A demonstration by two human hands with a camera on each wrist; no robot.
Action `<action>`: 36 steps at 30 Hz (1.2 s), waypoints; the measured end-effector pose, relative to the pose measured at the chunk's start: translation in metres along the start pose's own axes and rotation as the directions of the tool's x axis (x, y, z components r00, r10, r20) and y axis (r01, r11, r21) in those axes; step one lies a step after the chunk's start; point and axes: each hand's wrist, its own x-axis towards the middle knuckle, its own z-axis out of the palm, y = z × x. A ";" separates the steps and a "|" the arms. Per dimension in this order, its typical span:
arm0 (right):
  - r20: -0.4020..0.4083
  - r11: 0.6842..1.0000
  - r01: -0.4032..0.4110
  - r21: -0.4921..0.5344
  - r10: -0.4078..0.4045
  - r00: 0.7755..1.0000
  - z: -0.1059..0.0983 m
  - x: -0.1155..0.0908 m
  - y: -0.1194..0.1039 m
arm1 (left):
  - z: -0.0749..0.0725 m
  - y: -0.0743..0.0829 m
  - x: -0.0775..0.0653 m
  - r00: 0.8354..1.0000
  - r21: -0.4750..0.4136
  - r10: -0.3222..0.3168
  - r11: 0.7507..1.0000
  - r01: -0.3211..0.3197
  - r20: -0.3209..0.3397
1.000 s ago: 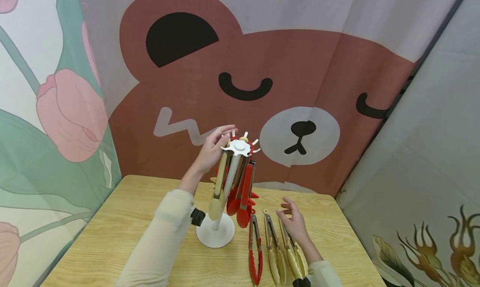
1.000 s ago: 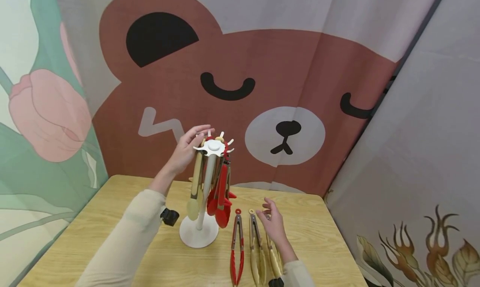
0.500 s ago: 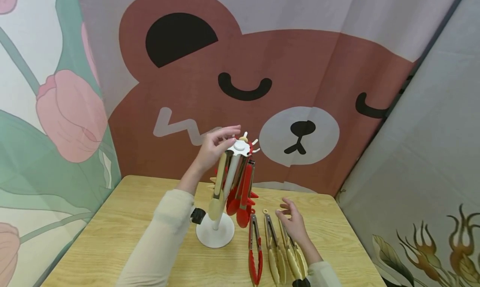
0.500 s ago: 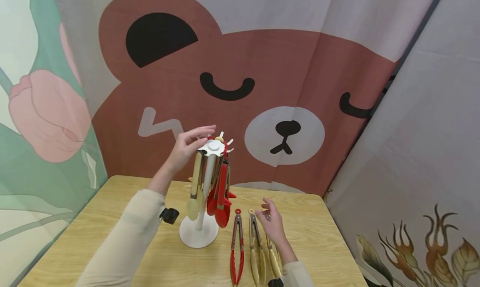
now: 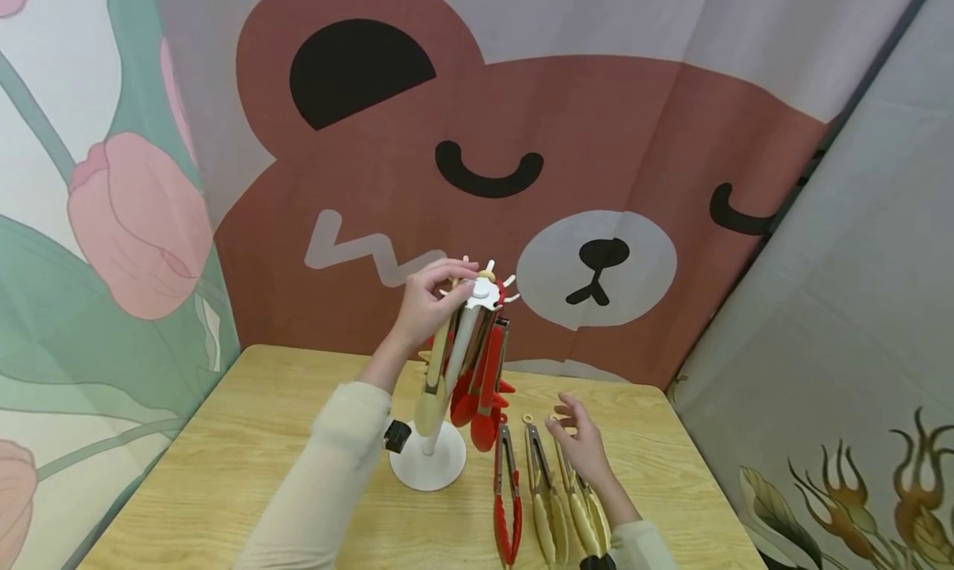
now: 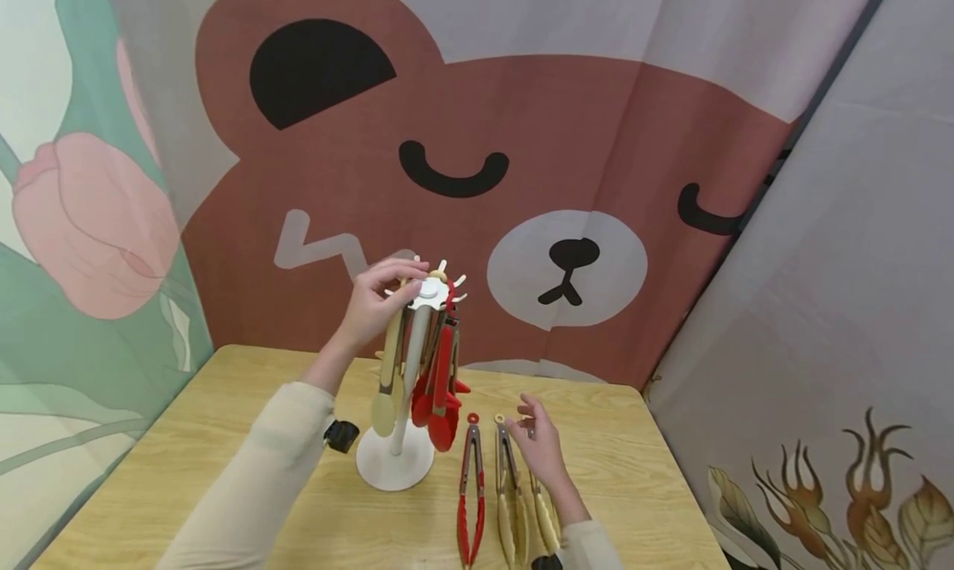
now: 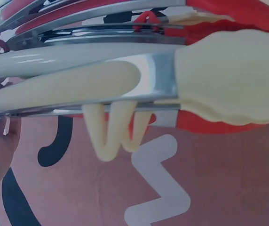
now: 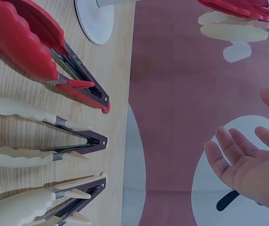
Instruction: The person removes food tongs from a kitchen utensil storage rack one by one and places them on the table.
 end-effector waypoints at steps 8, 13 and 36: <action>0.013 1.000 0.017 -0.003 -0.017 1.000 0.001 0.001 -0.008 | 0.004 -0.005 -0.002 0.998 -0.002 0.027 1.000 -0.027 -0.054; 0.019 0.999 0.040 -0.005 -0.040 0.999 0.002 0.002 -0.012 | 0.006 -0.007 -0.003 0.996 -0.002 0.020 1.000 -0.021 -0.083; 0.005 0.985 0.167 0.037 -0.167 0.986 0.010 -0.001 -0.074 | 0.009 -0.009 -0.006 0.993 -0.025 0.015 1.000 -0.018 -0.120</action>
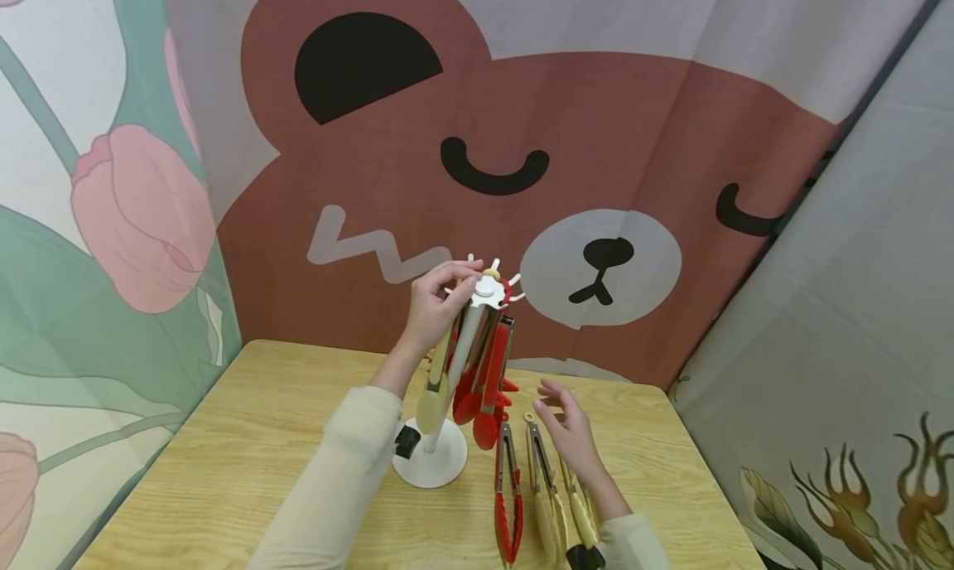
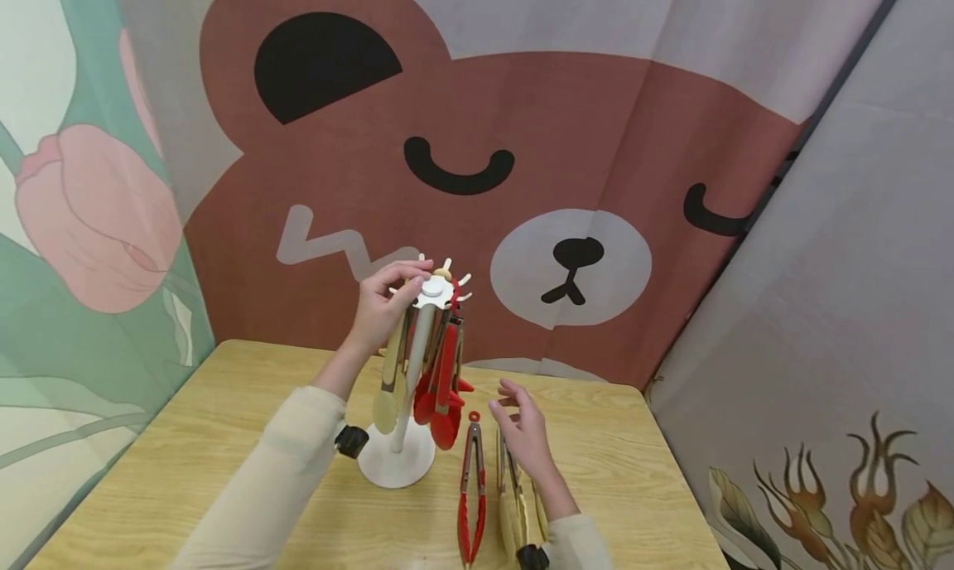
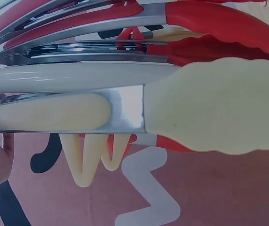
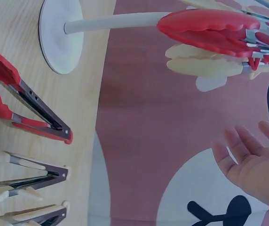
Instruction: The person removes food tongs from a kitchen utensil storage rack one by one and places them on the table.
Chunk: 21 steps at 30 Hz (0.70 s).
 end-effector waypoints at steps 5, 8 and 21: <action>-0.010 0.998 0.062 -0.007 -0.062 0.998 0.003 0.001 -0.006 | 0.000 0.000 0.000 1.000 -0.004 -0.002 1.000 0.002 -0.003; -0.018 0.996 0.085 -0.006 -0.085 0.996 0.005 0.002 -0.010 | 0.000 0.000 0.000 1.000 0.000 -0.005 1.000 0.005 -0.004; 0.015 0.984 0.163 0.076 -0.165 0.986 0.015 0.004 -0.020 | 0.001 0.001 0.000 1.000 0.001 -0.020 1.000 0.020 0.000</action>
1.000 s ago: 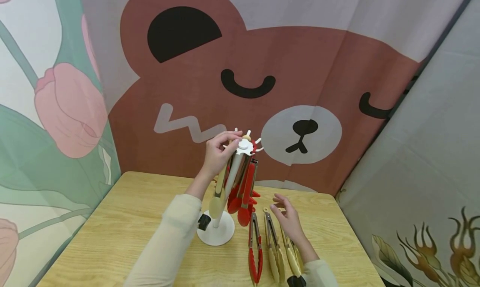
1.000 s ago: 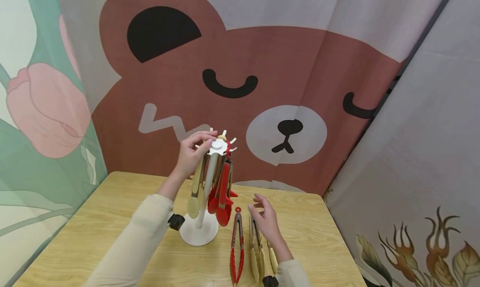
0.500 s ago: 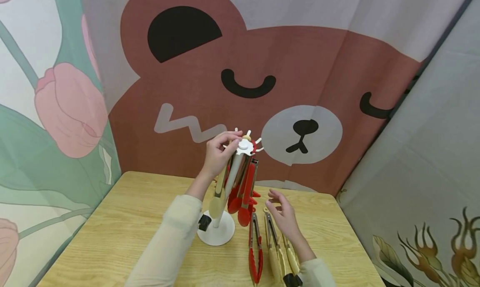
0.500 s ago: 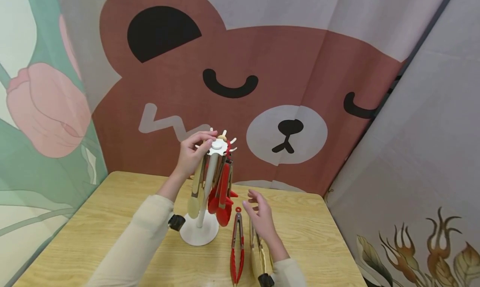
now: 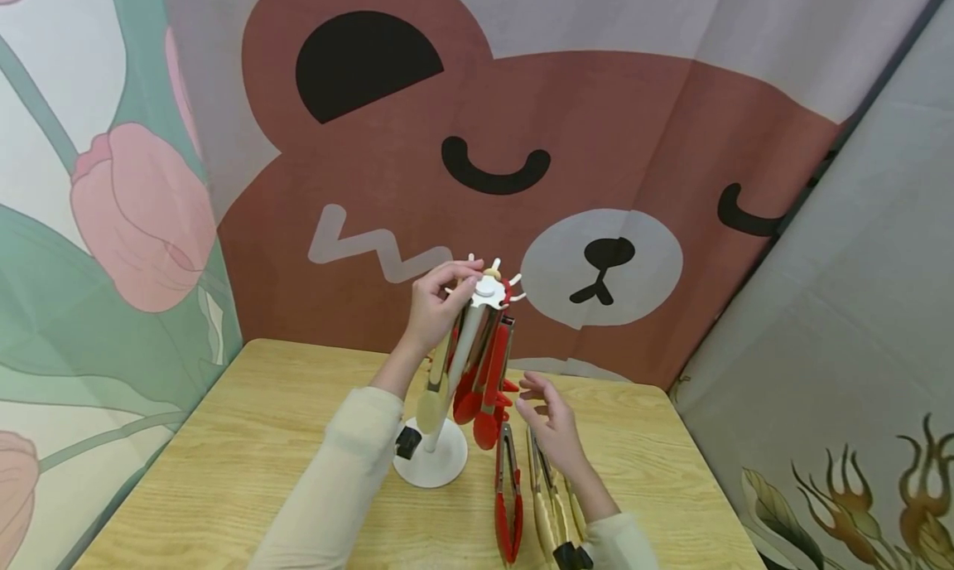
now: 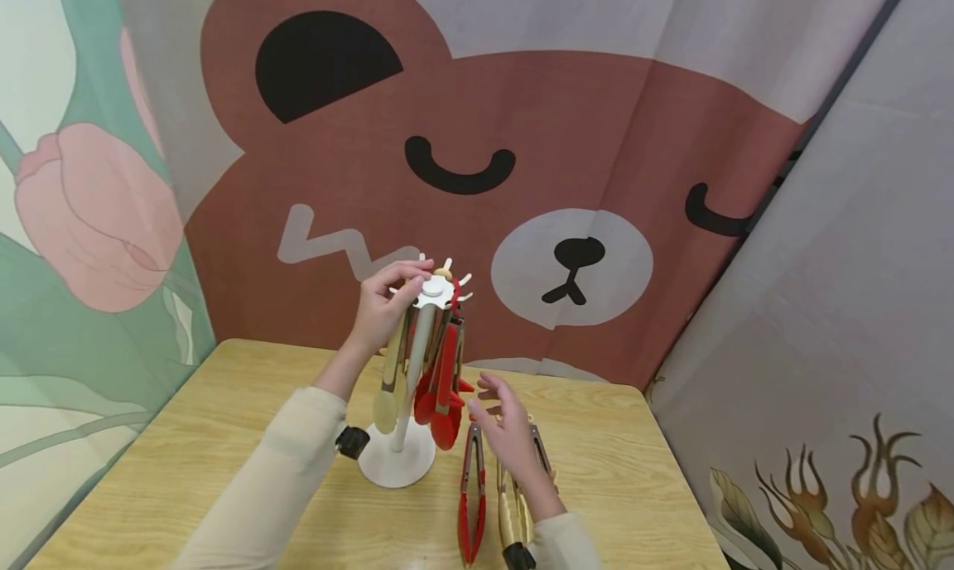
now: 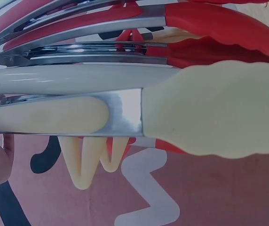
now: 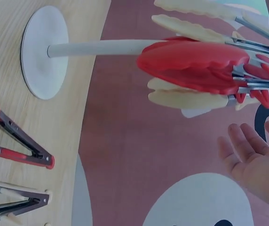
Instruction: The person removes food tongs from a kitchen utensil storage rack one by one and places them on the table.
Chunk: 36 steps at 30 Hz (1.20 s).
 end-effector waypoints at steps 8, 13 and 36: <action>0.007 0.999 -0.051 0.017 0.051 0.999 0.009 0.004 -0.009 | 0.000 0.000 0.000 1.000 0.001 0.003 1.000 -0.003 -0.009; 0.001 0.998 -0.053 -0.019 0.053 0.999 0.013 0.006 -0.017 | 0.001 -0.001 0.000 1.000 -0.003 0.011 1.000 -0.011 -0.003; -0.049 0.990 -0.071 -0.118 0.066 0.997 0.026 0.013 -0.026 | -0.001 -0.001 -0.002 1.000 -0.017 -0.009 1.000 0.009 -0.021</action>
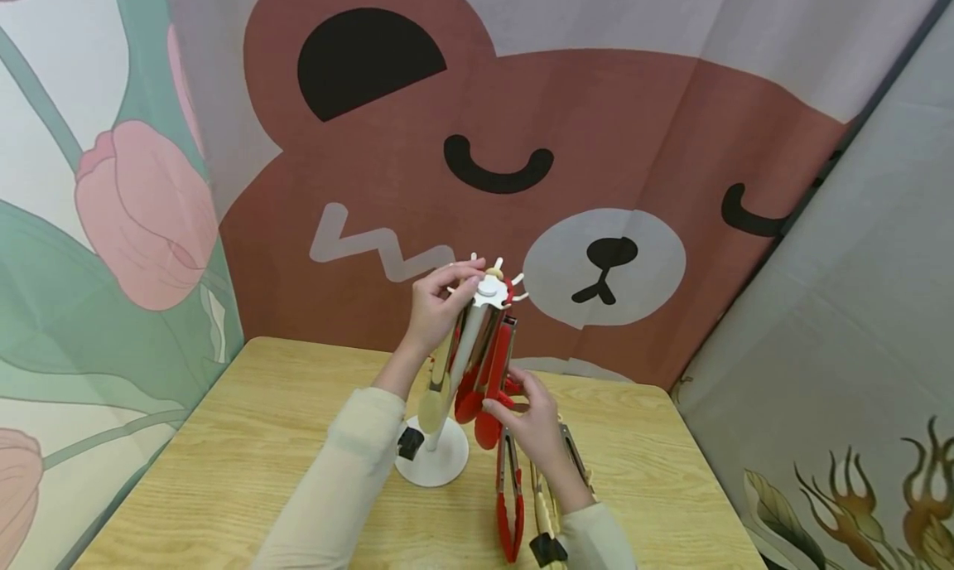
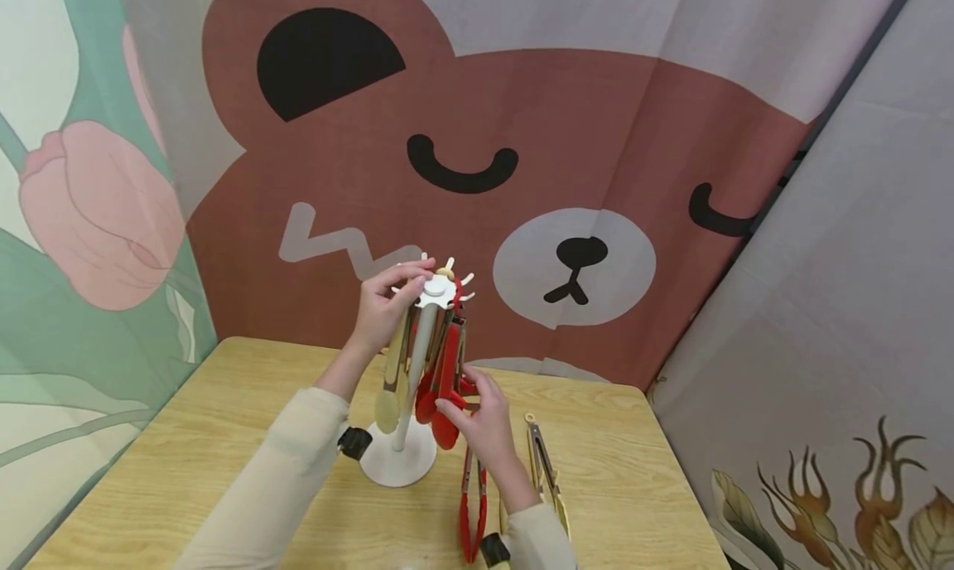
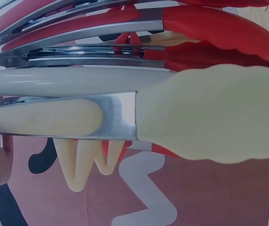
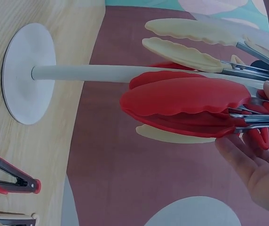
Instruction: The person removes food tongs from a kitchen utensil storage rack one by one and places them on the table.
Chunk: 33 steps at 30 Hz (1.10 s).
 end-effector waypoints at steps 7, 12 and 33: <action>-0.020 0.999 0.032 0.017 -0.032 0.999 0.001 0.000 0.002 | 0.000 0.000 0.000 1.000 -0.003 -0.014 1.000 0.014 0.005; -0.039 0.998 0.057 0.026 -0.056 0.998 0.002 0.001 0.002 | 0.000 0.000 0.000 1.000 -0.002 -0.017 1.000 0.017 0.006; -0.105 0.984 0.179 0.020 -0.176 0.979 0.001 0.002 0.004 | 0.001 -0.001 0.000 1.000 -0.004 0.005 1.000 -0.005 0.003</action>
